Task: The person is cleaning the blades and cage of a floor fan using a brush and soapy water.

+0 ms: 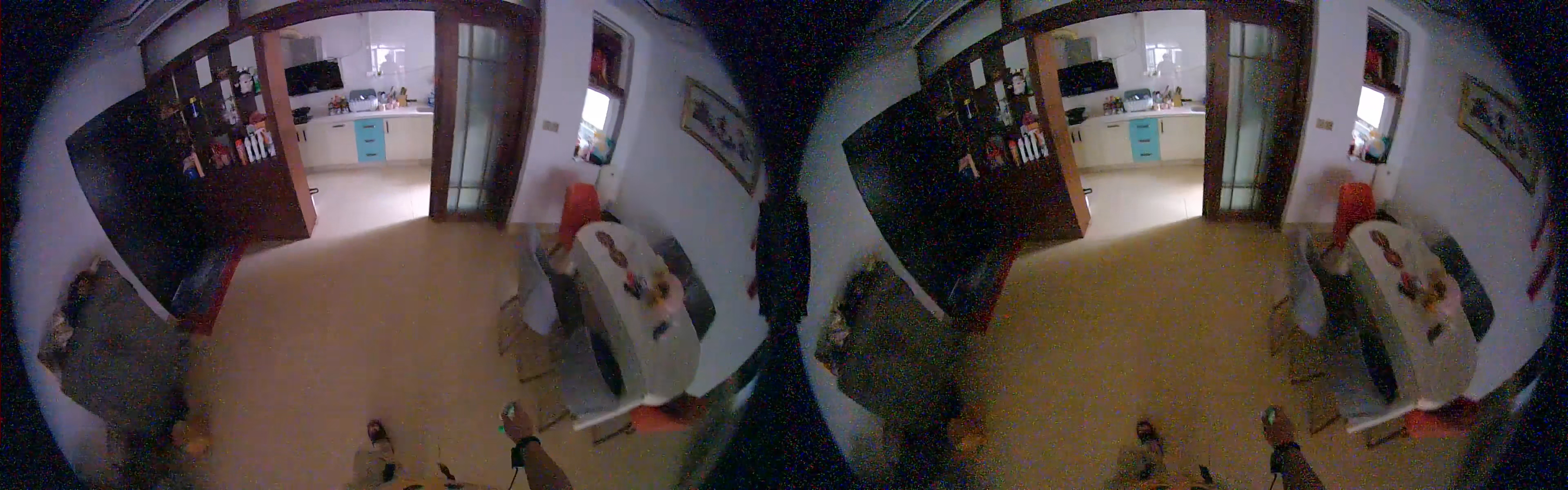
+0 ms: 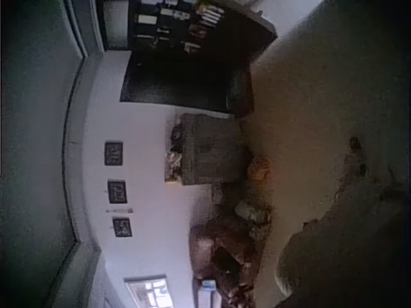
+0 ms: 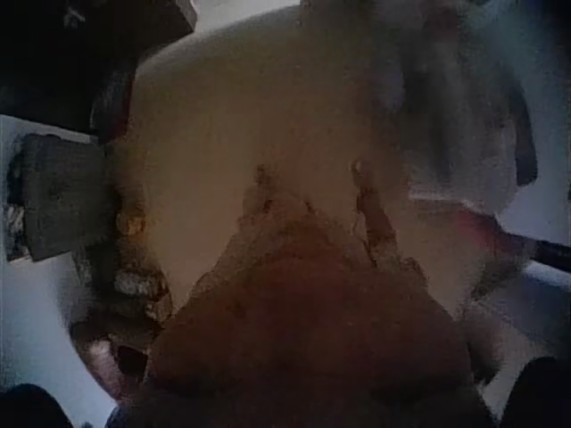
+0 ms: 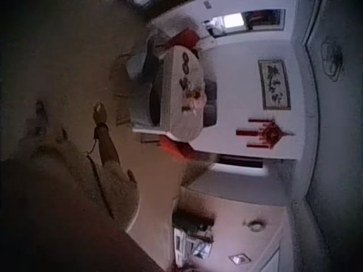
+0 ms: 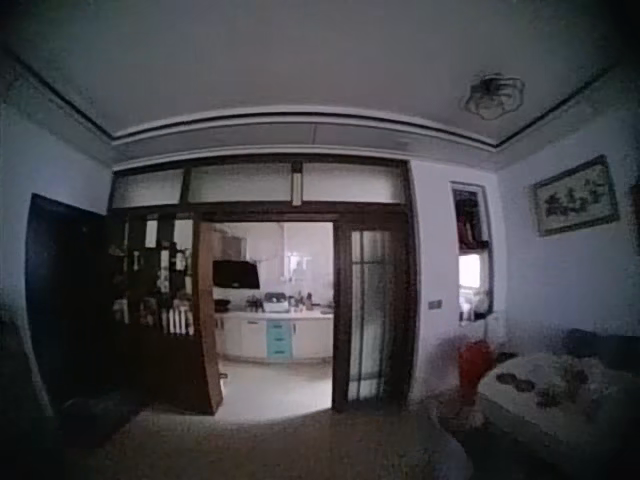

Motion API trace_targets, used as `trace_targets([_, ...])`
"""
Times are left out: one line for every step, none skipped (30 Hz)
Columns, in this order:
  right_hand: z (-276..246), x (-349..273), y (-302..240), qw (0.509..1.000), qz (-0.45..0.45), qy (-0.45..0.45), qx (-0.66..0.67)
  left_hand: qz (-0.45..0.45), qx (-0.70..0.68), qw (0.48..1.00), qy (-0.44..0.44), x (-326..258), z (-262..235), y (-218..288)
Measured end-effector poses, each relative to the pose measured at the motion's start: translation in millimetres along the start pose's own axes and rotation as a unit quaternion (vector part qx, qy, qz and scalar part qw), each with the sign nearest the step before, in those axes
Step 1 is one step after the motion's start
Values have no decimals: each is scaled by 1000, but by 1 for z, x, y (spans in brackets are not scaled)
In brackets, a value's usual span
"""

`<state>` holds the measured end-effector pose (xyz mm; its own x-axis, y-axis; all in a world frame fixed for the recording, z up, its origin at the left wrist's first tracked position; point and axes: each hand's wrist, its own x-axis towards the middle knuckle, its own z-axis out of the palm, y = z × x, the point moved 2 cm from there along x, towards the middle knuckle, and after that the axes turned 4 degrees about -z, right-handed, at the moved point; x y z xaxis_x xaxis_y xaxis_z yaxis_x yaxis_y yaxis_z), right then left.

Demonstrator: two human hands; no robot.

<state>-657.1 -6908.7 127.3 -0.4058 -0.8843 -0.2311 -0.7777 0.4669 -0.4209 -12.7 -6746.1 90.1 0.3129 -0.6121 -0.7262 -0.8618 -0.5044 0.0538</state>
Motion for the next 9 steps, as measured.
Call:
trace_targets([-18,42,-15,1000,-23,-18,8,5,-9,1000,-8,27,-17,33])
trace_targets([-19,79,-31,997,-51,-46,19,-1,-16,1000,-20,54,-28,52])
trace_targets([-5,118,-22,995,-62,-18,71,6,-20,999,-25,88,-54,78])
trace_targets([14,162,-4,990,-75,10,119,20,-19,999,-28,122,-81,108])
trace_targets([33,206,10,981,-92,33,165,29,-22,999,-34,157,-103,132])
trace_targets([53,228,57,948,-30,19,315,59,-23,997,-39,199,-128,173])
trace_targets([55,242,97,873,37,32,485,95,-20,995,-37,228,-147,217])
trace_targets([62,262,125,774,94,76,622,147,-9,989,-19,270,-178,268])
trace_targets([78,275,36,758,119,1,641,91,9,995,39,269,-220,227])
